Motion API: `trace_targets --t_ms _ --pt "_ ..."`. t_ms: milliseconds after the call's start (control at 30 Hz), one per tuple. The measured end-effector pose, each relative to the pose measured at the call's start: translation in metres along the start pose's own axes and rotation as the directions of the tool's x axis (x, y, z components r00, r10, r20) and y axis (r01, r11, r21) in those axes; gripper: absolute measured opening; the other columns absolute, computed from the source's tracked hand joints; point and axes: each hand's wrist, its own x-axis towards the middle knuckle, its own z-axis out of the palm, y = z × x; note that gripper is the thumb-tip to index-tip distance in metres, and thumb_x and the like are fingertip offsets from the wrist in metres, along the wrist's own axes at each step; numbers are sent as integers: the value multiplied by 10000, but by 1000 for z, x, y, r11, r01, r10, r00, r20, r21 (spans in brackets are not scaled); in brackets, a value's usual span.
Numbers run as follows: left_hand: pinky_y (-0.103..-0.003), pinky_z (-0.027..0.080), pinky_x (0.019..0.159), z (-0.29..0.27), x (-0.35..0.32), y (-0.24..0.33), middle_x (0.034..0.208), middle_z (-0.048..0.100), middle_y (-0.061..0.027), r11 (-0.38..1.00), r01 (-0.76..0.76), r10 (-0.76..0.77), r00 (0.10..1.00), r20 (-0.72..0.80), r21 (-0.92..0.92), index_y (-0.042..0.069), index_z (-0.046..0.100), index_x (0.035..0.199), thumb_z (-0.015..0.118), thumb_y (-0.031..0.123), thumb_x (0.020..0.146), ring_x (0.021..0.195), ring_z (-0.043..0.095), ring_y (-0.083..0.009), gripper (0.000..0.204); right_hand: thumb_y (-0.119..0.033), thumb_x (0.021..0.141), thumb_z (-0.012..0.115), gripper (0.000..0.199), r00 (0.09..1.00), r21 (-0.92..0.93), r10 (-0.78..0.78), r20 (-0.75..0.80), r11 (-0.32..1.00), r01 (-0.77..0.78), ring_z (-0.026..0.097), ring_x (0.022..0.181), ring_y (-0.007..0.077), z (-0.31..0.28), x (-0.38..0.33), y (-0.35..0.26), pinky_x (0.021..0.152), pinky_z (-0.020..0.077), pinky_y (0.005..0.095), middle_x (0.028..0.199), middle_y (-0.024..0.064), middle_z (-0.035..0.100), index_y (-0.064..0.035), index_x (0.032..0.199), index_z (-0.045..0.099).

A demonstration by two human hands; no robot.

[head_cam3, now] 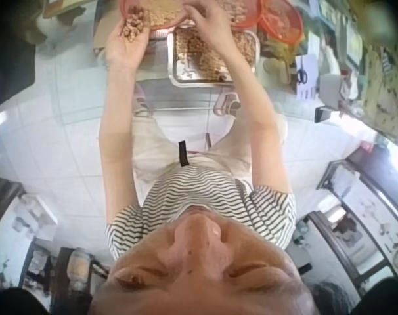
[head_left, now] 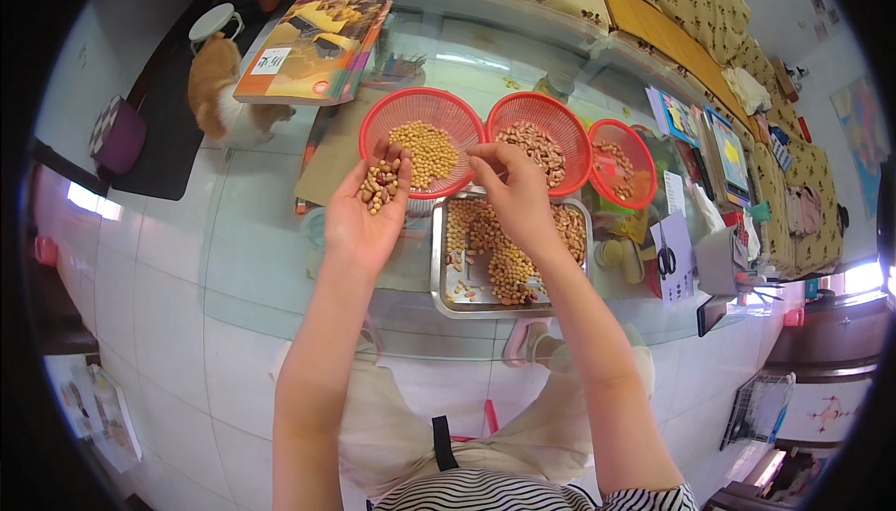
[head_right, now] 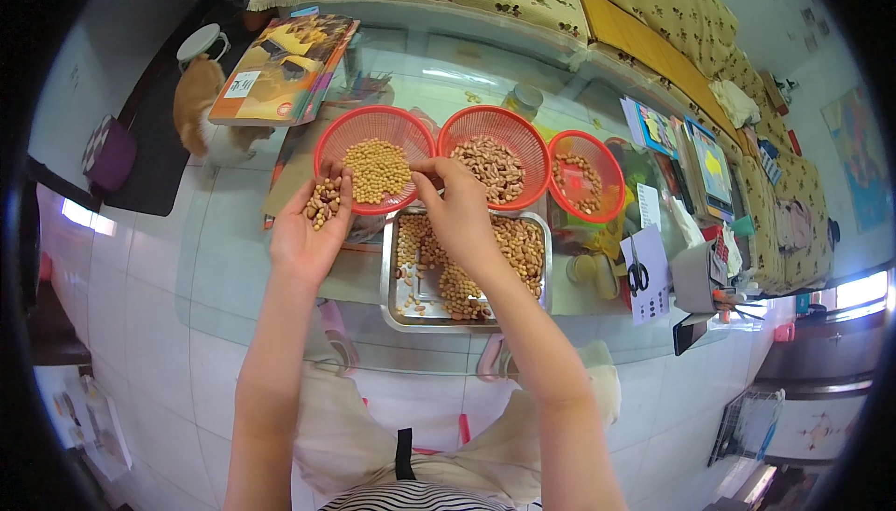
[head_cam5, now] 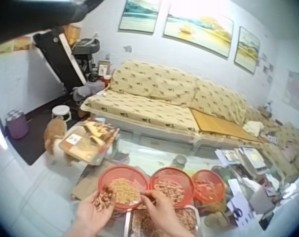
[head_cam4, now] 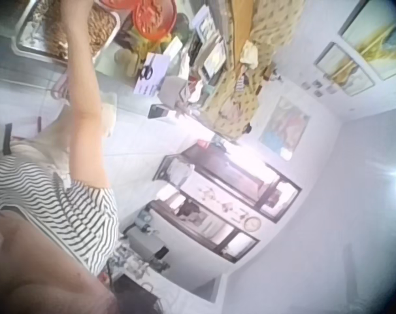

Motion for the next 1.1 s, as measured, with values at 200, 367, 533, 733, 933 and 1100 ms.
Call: trace_targets --t_ms 200,367,533,733,933,1100 --pt "-421 454 1074 4 -2 -7 1234 584 -233 999 53 -53 998 33 -9 -101 526 1239 316 131 1040 1187 563 -331 370 -82 936 606 209 996 -89 -90 -21 992 87 592 744 125 5 4 2 670 478 262 900 68 628 -9 1118 676" --pt "-433 433 1095 2 -2 -9 1265 566 -246 997 74 -71 992 102 -27 -100 501 1269 313 130 1040 1238 529 -341 375 -70 931 604 236 995 -123 -99 -32 988 94 580 774 133 11 6 -3 677 468 266 941 72 622 -27 1154 666" --pt "-445 413 1113 0 -2 -10 1292 546 -259 995 86 -80 993 91 -60 -103 488 1280 309 134 1042 1262 506 -359 381 -47 912 620 258 992 -43 -112 -53 993 109 588 786 131 15 8 -7 680 472 262 970 67 633 -39 1168 656" --pt "-454 398 1124 4 -2 -13 1296 542 -259 994 84 -79 995 61 -73 -107 489 1278 305 142 1045 1272 496 -365 388 -23 889 626 283 989 -44 -142 -45 989 140 638 846 222 15 12 -19 720 514 325 1014 136 618 -58 1168 652" --pt "-424 410 1104 -7 0 -10 1290 551 -221 991 117 -108 984 139 -62 -102 496 1280 284 163 1053 1246 520 -303 408 -92 880 658 295 932 -179 -344 116 915 361 605 1004 292 22 5 -30 800 526 363 1157 142 570 -101 1175 660" --pt "-400 414 1091 -6 2 -17 1289 543 -190 994 107 -106 991 83 -1 -100 477 1305 272 161 1056 1245 510 -273 415 -118 850 687 242 927 -264 -351 134 889 375 599 964 300 19 4 -28 796 504 392 1053 110 603 -108 1092 684"
